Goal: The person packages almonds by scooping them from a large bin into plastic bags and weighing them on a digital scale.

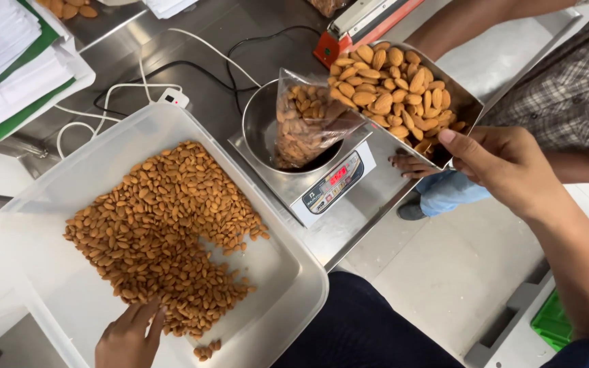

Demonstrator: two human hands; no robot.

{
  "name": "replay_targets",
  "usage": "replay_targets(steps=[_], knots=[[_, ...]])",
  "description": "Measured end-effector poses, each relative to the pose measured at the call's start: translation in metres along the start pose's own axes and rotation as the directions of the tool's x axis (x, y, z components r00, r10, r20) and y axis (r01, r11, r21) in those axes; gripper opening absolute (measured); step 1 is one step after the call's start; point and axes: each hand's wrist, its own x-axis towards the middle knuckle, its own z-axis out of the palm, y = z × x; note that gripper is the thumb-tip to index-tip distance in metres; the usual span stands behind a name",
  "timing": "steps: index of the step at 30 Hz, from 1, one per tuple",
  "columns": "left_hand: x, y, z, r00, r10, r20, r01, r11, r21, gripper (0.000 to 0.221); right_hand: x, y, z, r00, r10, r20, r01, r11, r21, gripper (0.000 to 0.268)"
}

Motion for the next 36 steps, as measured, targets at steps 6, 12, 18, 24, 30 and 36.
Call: replay_targets(steps=[6,12,18,24,30,36], knots=[[0.002,-0.001,-0.001,0.996,-0.060,0.070,0.057,0.997,0.048,0.024,0.012,0.009,-0.003,0.998,-0.028,0.057,0.023,0.997,0.080,0.053],[0.001,0.014,-0.014,0.998,-0.068,-0.006,0.068,0.998,-0.006,0.022,0.017,0.014,-0.005,0.999,-0.039,0.037,0.037,0.998,0.043,0.054],[0.001,0.016,-0.018,0.998,-0.034,-0.049,0.034,0.999,-0.001,0.022,0.018,0.014,-0.010,0.999,0.017,0.033,-0.017,1.000,0.001,0.056],[0.014,0.034,-0.046,0.999,0.039,-0.036,-0.041,0.997,-0.068,0.024,0.016,0.007,-0.014,0.998,0.055,0.008,-0.055,0.998,0.007,0.054],[0.082,0.103,-0.136,0.926,0.309,-0.219,-0.357,0.905,-0.231,0.027,0.019,0.013,-0.019,1.000,-0.005,-0.001,0.005,1.000,0.020,0.052],[0.160,0.175,-0.179,0.678,0.634,-0.371,-0.706,0.703,-0.087,0.029,0.020,-0.002,-0.021,0.996,0.093,0.014,-0.093,0.996,-0.008,0.053]])
